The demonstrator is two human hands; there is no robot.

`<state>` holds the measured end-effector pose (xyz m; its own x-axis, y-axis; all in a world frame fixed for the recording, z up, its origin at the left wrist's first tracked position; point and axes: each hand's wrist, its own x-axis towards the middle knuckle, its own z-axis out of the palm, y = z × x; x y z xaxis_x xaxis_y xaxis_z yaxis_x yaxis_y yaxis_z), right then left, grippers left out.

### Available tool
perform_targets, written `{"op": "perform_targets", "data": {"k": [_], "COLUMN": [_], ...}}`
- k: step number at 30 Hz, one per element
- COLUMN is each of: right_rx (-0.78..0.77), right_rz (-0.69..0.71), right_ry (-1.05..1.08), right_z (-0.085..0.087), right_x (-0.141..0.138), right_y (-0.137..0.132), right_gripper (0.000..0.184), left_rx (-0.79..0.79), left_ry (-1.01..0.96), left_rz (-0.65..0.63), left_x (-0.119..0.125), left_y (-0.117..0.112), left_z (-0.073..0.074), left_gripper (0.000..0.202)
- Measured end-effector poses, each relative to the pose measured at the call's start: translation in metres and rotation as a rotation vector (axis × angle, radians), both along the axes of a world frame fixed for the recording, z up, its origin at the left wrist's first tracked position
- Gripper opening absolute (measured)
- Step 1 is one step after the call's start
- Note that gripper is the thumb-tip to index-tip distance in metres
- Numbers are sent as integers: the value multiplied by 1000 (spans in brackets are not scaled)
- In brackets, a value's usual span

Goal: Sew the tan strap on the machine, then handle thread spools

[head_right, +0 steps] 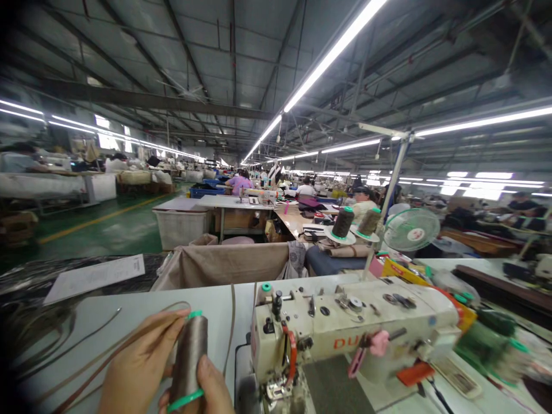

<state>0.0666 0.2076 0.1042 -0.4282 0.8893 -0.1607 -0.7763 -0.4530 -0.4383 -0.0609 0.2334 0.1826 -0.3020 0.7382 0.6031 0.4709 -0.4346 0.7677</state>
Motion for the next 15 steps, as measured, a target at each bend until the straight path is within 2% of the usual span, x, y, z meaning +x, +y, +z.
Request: {"op": "perform_targets", "data": {"k": [5, 8, 11, 15], "right_rx": [-155, -164, -85, 231], "right_rz": [72, 67, 67, 106], "right_ry": [11, 21, -14, -187], "right_z": [-32, -40, -33, -12], "right_x": [-4, -6, -1, 14], "right_y": [24, 29, 25, 16], "right_gripper": [76, 77, 80, 71], "left_rx": [-11, -46, -78, -61], "left_ry": [-9, -39, -67, 1], "left_rz": [12, 5, -9, 41], "left_x": [-3, -3, -3, -8], "left_y": [4, 5, 7, 15], "left_z": [-7, -11, -15, -23], "left_gripper": [47, 47, 48, 47]}}
